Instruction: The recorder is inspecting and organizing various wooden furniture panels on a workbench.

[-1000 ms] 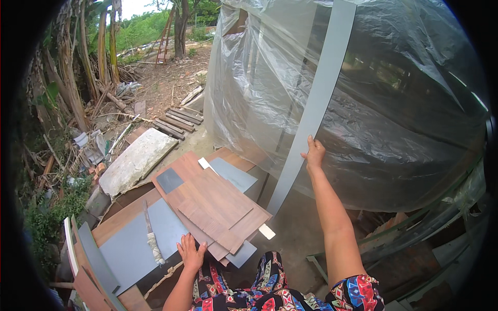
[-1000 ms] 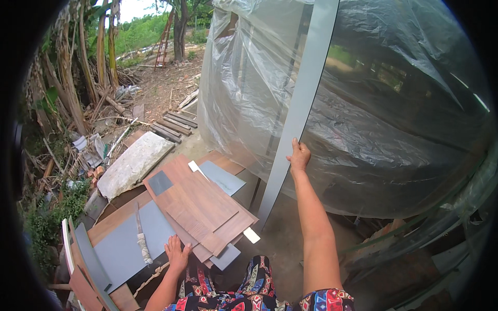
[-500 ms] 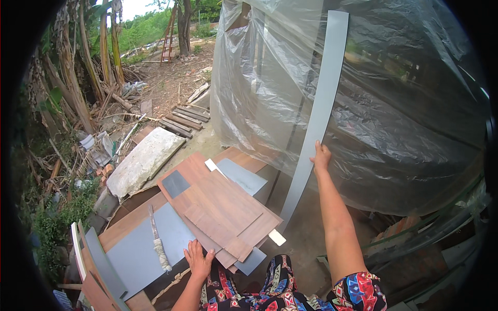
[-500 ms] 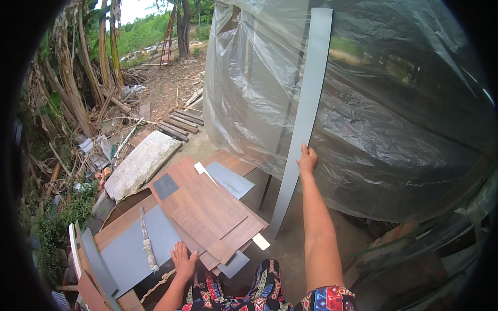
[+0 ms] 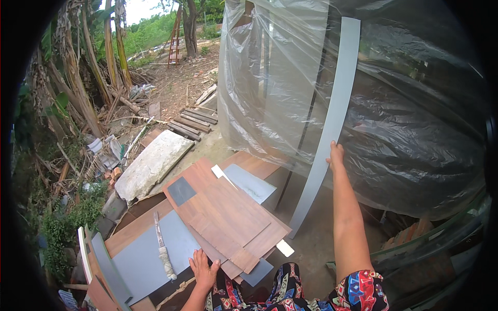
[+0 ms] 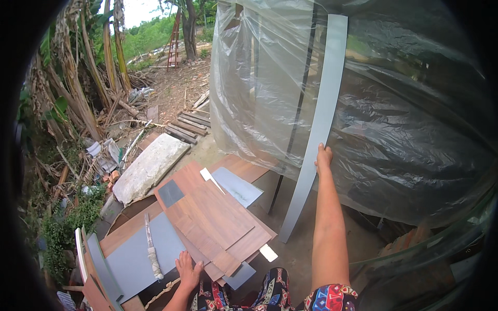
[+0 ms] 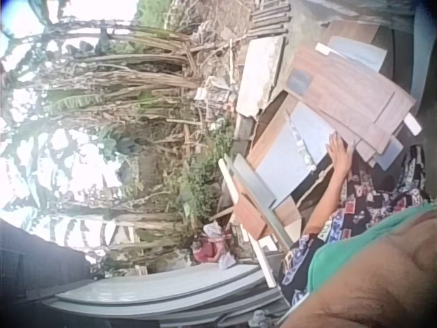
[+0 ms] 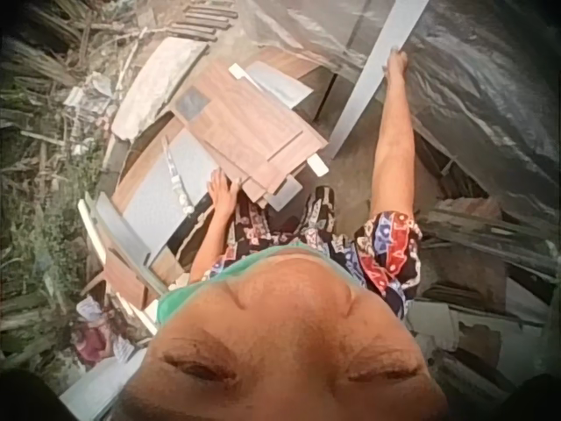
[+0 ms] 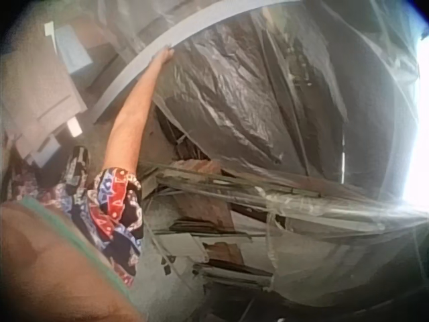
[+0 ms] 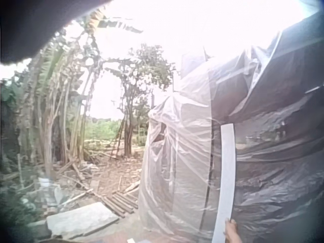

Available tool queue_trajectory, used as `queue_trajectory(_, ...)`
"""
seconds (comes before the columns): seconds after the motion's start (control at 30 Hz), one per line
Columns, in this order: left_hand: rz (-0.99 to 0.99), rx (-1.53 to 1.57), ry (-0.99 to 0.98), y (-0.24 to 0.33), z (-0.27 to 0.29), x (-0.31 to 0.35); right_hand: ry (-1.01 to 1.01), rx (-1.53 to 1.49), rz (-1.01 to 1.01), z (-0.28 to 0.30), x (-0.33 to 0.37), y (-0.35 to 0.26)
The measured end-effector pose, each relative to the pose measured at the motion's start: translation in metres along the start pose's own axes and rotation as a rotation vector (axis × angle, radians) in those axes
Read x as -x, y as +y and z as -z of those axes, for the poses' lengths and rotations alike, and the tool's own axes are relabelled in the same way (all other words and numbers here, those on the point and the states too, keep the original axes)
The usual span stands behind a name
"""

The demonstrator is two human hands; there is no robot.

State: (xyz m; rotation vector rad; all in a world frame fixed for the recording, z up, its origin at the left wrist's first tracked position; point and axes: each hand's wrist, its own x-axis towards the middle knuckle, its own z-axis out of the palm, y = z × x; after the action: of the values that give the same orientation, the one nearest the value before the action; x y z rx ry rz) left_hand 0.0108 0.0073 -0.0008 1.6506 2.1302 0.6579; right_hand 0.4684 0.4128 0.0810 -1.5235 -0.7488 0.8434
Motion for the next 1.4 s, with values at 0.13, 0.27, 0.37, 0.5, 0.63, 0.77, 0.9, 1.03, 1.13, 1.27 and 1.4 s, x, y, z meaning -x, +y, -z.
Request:
queue_trajectory(0.13, 0.001, -0.009, 0.013, -0.003, -0.001, 0.000, -0.001, 0.005, -0.009, -0.009, -0.001, 0.003)
queue_trajectory(0.27, -0.011, -0.013, -0.002, 0.001, 0.000, -0.003, 0.001, 0.014, 0.103, -0.001, -0.027, 0.026)
queue_trajectory(0.37, -0.021, -0.018, -0.011, 0.003, -0.001, -0.006, 0.105, -0.013, 0.189, 0.003, -0.039, 0.047)
queue_trajectory(0.5, -0.017, -0.016, -0.001, -0.002, -0.002, -0.003, 0.245, 0.089, 0.252, -0.002, -0.007, 0.061)
queue_trajectory(0.63, -0.017, -0.015, 0.017, -0.008, -0.004, 0.000, 0.241, 0.289, 0.361, 0.004, 0.054, 0.062)
queue_trajectory(0.77, -0.028, 0.005, 0.015, -0.005, -0.005, -0.003, 0.072, 0.413, 0.475, 0.013, 0.114, 0.068)
queue_trajectory(0.9, -0.013, 0.017, 0.017, -0.004, -0.001, -0.001, -0.162, 0.470, 0.521, -0.001, 0.200, 0.045)
queue_trajectory(1.03, -0.029, 0.009, 0.026, -0.003, -0.004, -0.002, -0.464, 0.443, 0.668, -0.013, 0.265, 0.041)
queue_trajectory(1.13, -0.022, 0.010, 0.043, -0.005, -0.003, 0.000, -0.618, 0.467, 0.733, -0.027, 0.311, 0.038)
queue_trajectory(1.27, -0.026, -0.001, 0.040, -0.005, -0.003, -0.002, -0.748, 0.533, 0.778, -0.043, 0.352, 0.048)
queue_trajectory(1.4, -0.021, -0.008, 0.061, -0.006, -0.005, -0.004, -0.818, 0.604, 0.705, -0.045, 0.378, 0.052)
